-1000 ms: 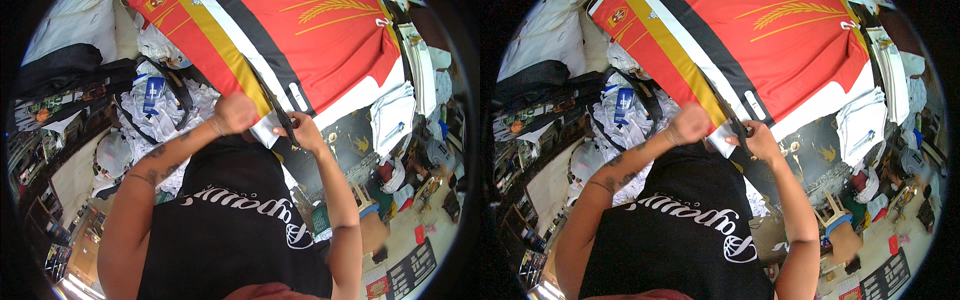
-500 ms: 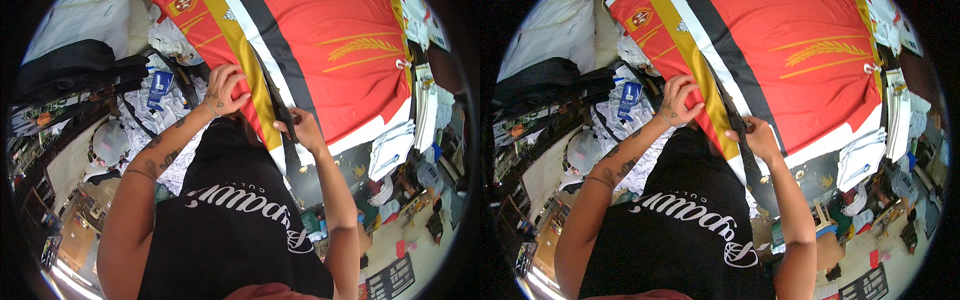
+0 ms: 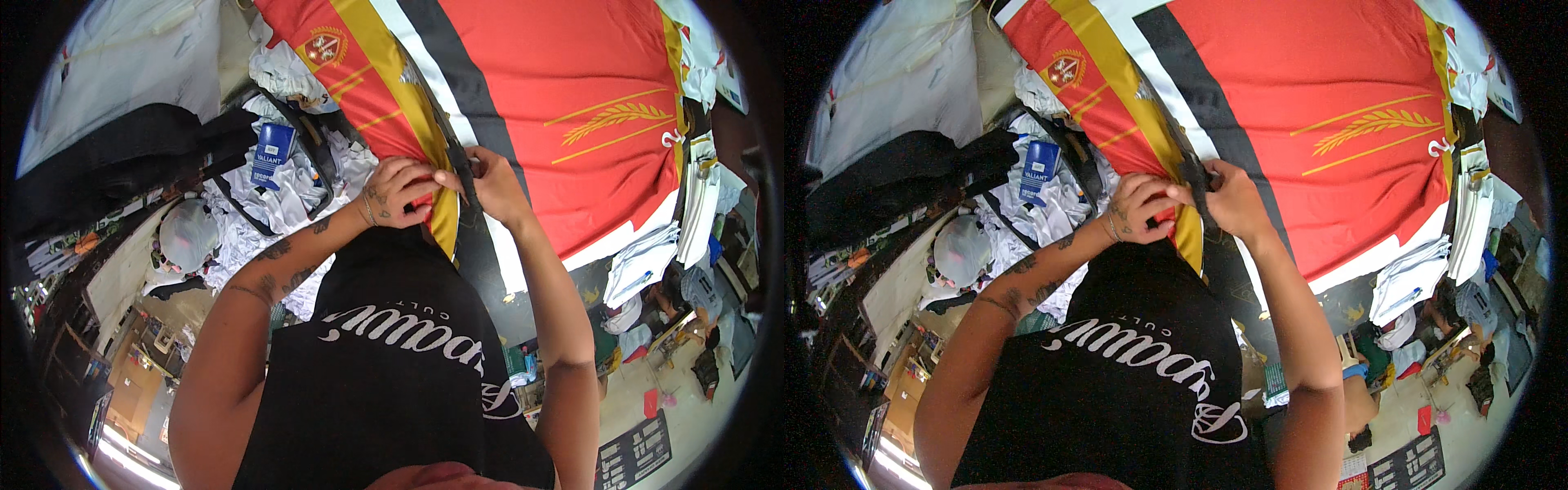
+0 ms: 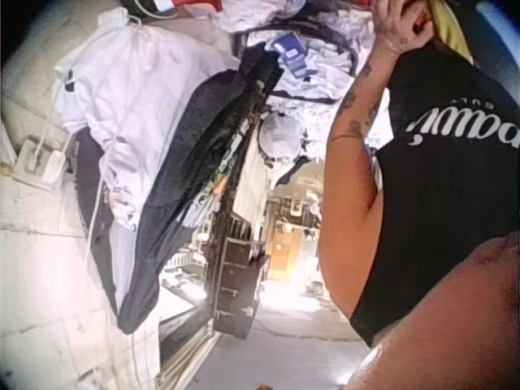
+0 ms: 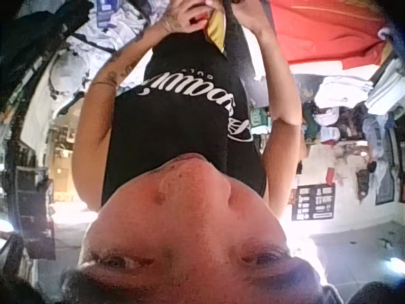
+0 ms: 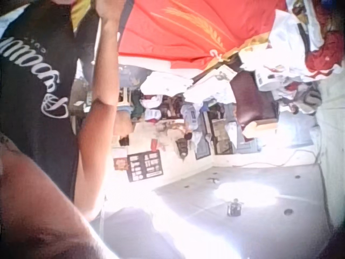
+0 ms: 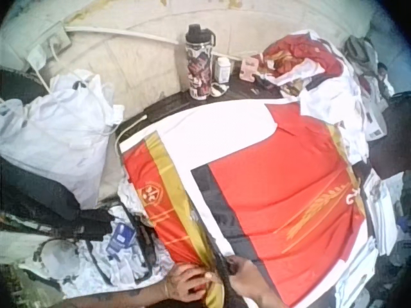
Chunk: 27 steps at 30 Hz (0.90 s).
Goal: The person uses shears to cut a large white sheet of fabric on a worktable, then places a red and white jersey on top and trims the edges. The person repeats this process with additional sheets and jerseys, stacking the cut pieces.
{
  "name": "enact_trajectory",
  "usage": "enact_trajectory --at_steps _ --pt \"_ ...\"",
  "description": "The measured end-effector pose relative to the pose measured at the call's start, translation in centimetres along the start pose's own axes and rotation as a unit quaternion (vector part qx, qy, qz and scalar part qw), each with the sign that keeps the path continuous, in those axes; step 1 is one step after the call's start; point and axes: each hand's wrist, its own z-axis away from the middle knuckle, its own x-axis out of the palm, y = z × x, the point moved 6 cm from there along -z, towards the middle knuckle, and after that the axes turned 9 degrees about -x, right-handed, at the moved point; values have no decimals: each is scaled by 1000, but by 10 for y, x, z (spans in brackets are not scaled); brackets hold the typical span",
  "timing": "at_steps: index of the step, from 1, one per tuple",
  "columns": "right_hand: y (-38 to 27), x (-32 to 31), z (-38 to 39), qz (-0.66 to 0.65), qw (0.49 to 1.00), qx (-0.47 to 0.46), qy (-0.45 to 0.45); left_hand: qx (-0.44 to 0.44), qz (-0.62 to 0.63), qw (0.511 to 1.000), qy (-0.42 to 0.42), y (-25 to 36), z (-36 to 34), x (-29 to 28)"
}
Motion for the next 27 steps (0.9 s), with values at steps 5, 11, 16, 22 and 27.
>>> enact_trajectory --at_steps 5,11,16,22,27 --pt "-13 1 -37 37 999 1 -18 19 8 1000 0 6 -10 -13" --pt "-35 -14 -42 33 998 51 -25 7 -35 991 128 -50 -76 -100" --pt "-35 -19 -12 26 990 105 -93 -157 -139 975 67 -68 -88 -96" --pt "-40 -22 -64 40 996 25 -76 -187 -118 975 38 -39 -56 -47" --pt "-59 -18 -77 10 997 25 -77 -156 -131 977 56 -38 -56 -48"
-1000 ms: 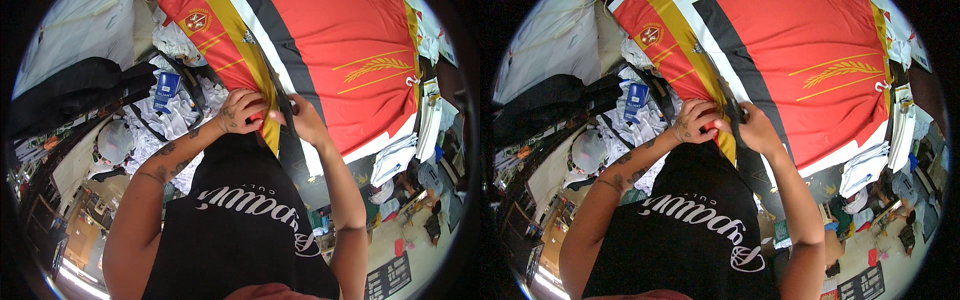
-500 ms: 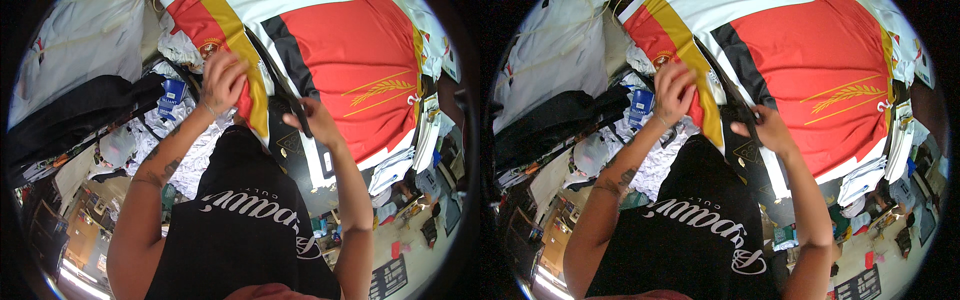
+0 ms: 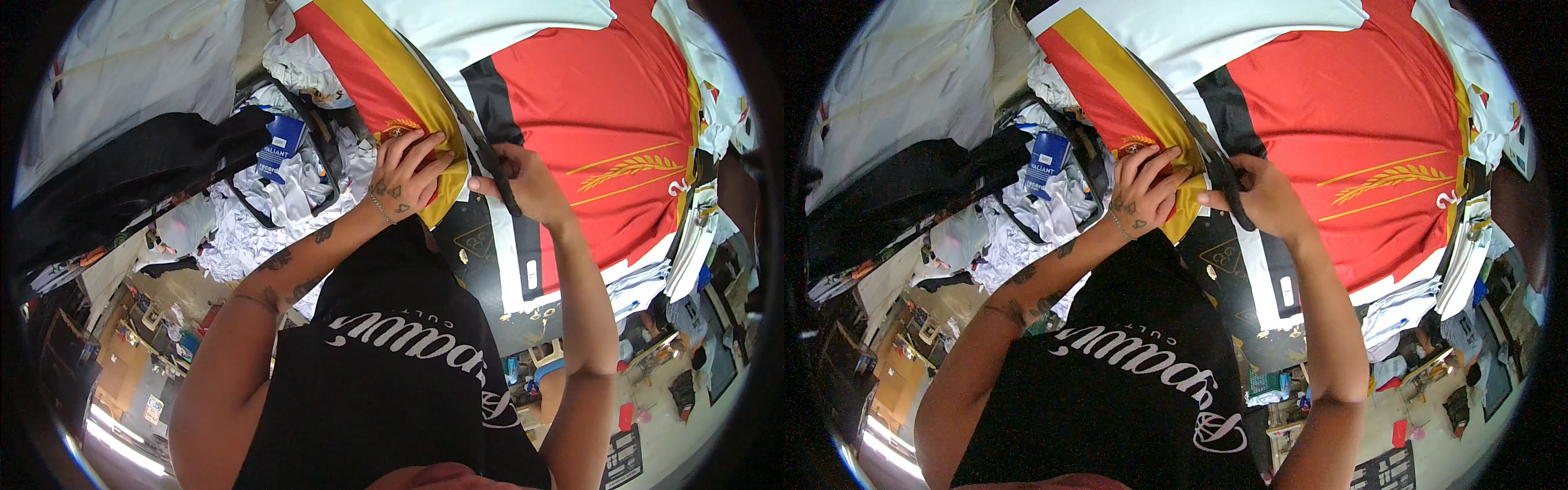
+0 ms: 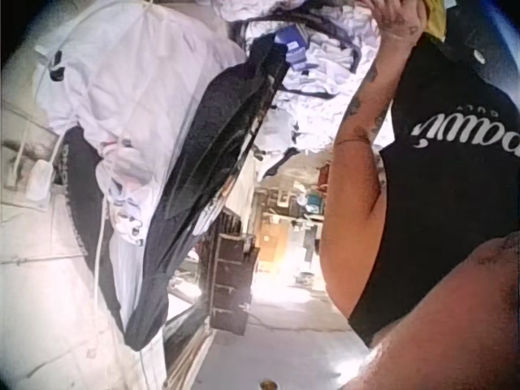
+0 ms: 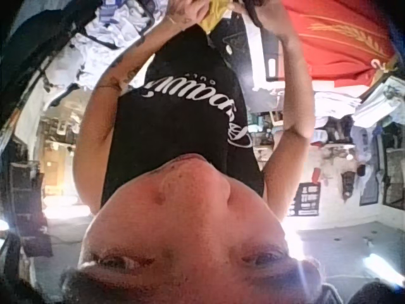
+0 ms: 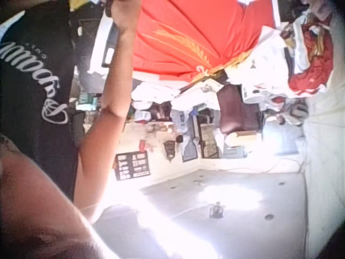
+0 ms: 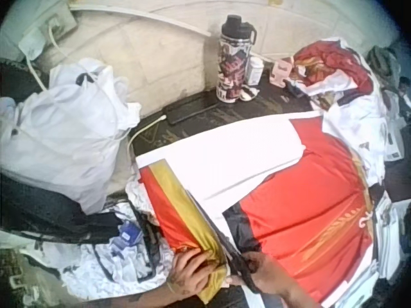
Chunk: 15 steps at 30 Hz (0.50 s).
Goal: The person uses shears to cut a large white sheet of fabric on a worktable, then places a red and white jersey on top and trims the edges. The person repeats this process with additional sheets and jerseys, stacking the cut pieces.
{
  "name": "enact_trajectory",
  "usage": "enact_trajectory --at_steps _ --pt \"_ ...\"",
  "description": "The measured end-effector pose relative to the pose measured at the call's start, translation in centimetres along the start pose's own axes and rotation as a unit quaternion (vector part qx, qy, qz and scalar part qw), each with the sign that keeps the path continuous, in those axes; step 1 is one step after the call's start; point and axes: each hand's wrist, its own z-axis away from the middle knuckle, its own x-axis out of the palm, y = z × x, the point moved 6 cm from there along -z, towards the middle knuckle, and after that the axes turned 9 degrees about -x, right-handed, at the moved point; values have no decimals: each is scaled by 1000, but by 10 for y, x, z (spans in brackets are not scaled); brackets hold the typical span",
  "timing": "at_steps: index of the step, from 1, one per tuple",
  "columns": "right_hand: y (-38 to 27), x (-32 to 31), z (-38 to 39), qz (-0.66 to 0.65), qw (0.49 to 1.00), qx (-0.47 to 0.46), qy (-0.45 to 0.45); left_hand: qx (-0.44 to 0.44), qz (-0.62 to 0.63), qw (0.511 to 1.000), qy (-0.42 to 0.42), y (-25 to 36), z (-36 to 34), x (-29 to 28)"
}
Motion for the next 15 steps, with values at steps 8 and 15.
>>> enact_trajectory --at_steps 8,15 --pt "-48 3 -47 95 993 -58 -37 22 13 1000 18 0 4 6" --pt "-92 15 -98 156 980 -110 -51 63 9 998 8 9 7 8"
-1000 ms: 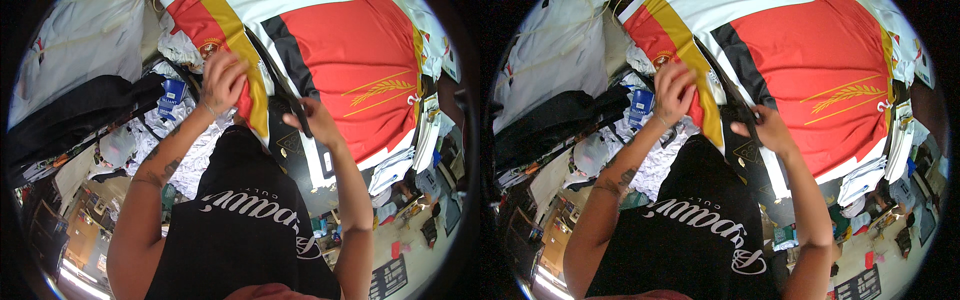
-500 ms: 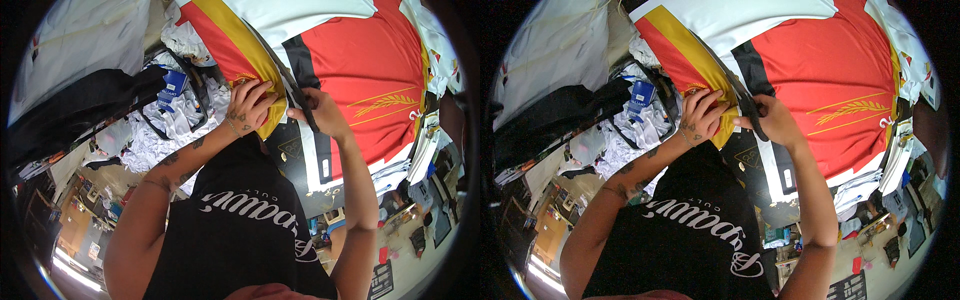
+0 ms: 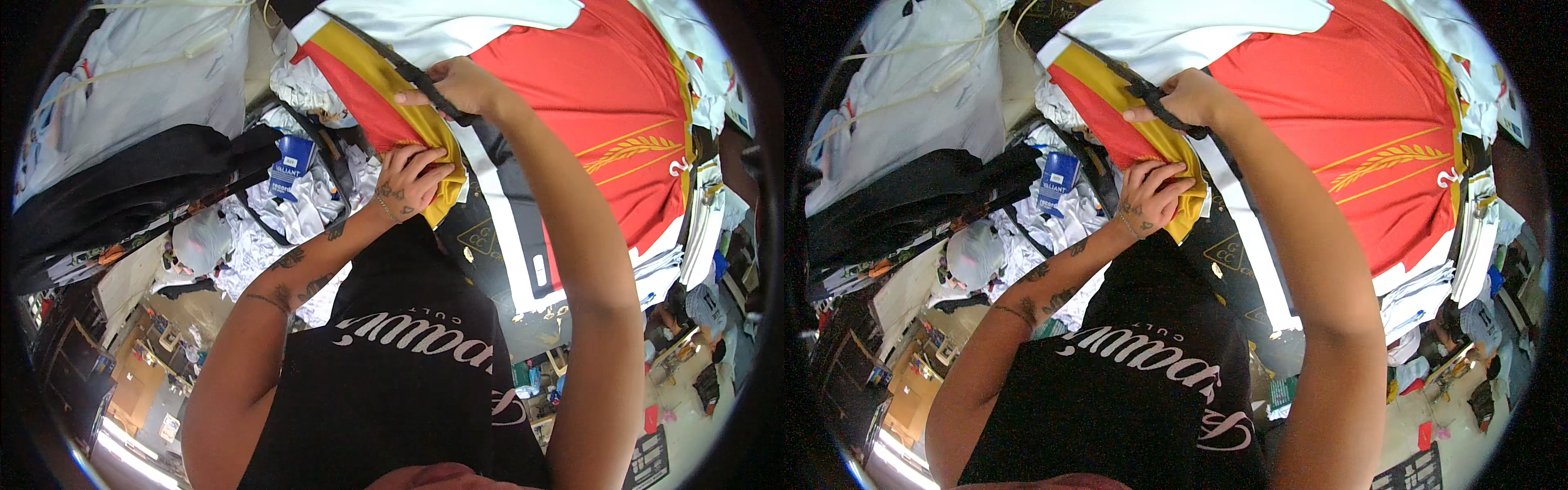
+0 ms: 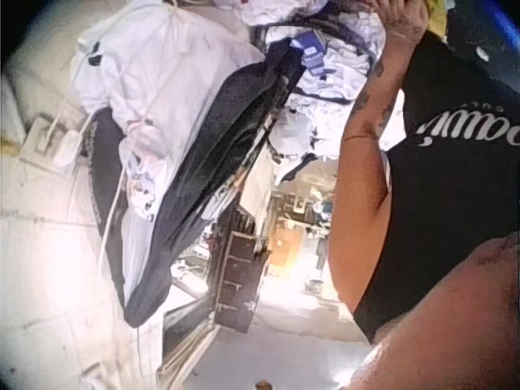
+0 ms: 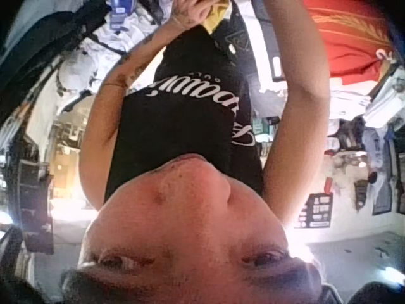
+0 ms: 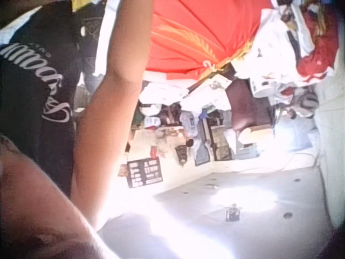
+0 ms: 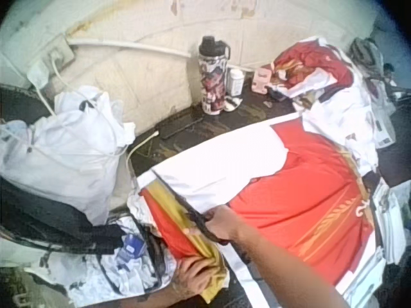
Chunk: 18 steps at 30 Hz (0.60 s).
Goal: The person uses shears to cut a large white sheet of fabric on a worktable, then places a red and white jersey on top and trims the edges. The person repeats this process with additional sheets and jerseys, stacking the cut pieces.
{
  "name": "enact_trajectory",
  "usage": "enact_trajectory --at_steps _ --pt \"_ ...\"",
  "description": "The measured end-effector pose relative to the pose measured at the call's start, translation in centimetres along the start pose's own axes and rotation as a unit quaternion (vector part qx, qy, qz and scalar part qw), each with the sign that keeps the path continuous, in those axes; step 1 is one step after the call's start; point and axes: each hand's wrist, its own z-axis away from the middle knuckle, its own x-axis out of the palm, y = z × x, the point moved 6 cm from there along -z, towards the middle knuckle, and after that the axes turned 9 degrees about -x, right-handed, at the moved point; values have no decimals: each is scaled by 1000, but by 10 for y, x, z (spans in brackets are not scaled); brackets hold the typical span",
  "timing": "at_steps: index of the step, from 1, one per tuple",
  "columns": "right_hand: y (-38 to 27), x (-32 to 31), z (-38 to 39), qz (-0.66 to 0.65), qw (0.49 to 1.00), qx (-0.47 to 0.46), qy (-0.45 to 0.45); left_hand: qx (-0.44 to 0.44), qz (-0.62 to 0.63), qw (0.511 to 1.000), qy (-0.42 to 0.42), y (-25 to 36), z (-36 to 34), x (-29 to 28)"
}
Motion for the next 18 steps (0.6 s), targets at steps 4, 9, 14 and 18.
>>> enact_trajectory --at_steps 4,9,14,18 --pt "11 0 59 35 989 -54 135 42 18 999 0 19 6 2" --pt "90 53 266 -214 920 -71 322 77 27 997 -16 24 31 20" --pt "260 102 490 -104 764 223 597 22 67 978 -195 47 -14 12" --pt "352 118 623 142 642 414 629 -34 -13 879 -475 137 -74 -90"
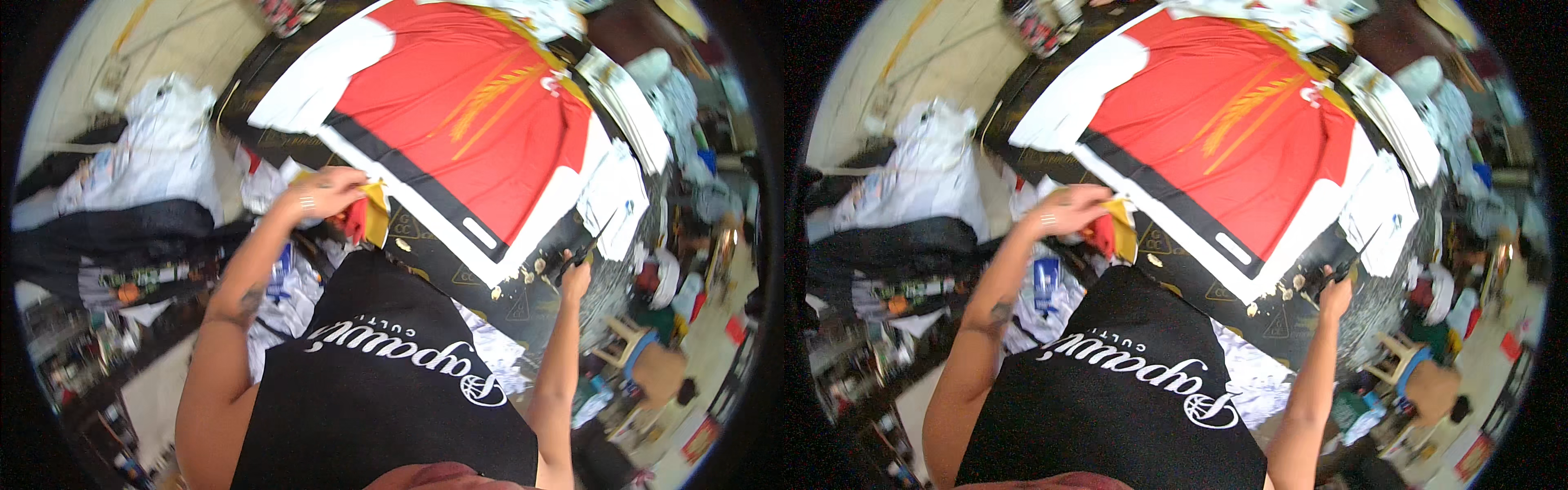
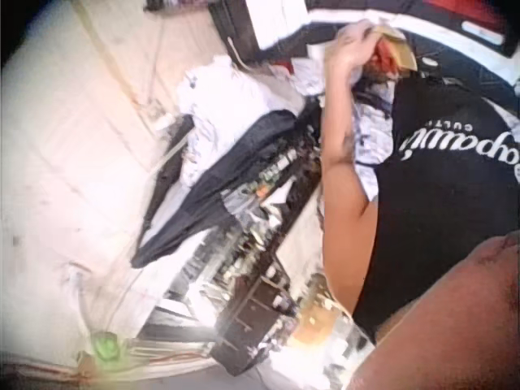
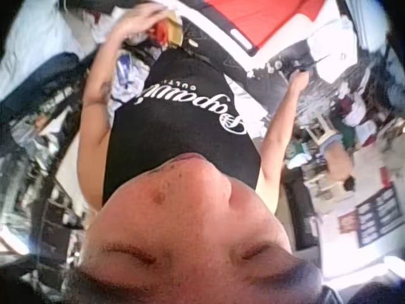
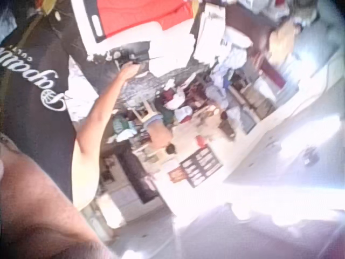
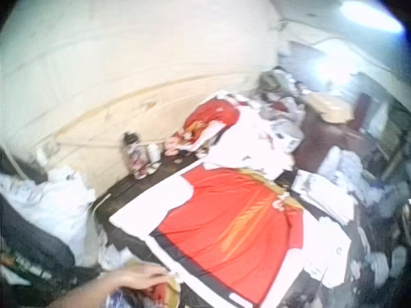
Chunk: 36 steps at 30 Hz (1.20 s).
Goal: The person uses shears to cut a large white sheet of fabric on a worktable, then places a red and white jersey on top and trims the edges. The person repeats this process with additional sheets and jerseys, stacking the cut pieces.
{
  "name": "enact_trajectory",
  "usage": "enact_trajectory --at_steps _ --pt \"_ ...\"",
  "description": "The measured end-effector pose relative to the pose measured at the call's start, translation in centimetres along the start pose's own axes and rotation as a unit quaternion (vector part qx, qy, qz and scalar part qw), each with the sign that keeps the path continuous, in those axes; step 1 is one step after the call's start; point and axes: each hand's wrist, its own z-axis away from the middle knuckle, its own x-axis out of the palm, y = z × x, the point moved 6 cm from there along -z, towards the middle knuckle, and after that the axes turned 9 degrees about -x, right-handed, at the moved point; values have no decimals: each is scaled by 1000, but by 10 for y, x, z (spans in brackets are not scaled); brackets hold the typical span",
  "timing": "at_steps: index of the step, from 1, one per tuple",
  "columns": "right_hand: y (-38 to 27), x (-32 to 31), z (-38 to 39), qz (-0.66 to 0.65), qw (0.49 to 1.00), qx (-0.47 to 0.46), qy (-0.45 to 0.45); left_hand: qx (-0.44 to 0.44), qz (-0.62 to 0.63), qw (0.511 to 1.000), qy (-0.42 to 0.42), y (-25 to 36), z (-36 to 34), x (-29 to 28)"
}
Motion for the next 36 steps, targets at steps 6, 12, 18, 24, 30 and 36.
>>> enact_trajectory --at_steps 6,12,18,24,30,36 --pt "60 10 5 -36 999 3 21 359 -113 874 307 167 272 -155" --pt "-121 39 79 -127 954 -242 128 319 -155 760 545 210 268 -201" --pt "-316 21 211 -545 578 -545 -267 212 -210 860 413 200 36 -19" --pt "-194 36 125 -77 915 -368 -145 122 -130 984 -13 109 -56 229" --pt "-242 67 96 -137 855 -451 -216 340 -28 928 -147 198 25 27" --pt "-160 -214 -143 -323 827 -239 393 195 -397 707 551 216 31 -291"
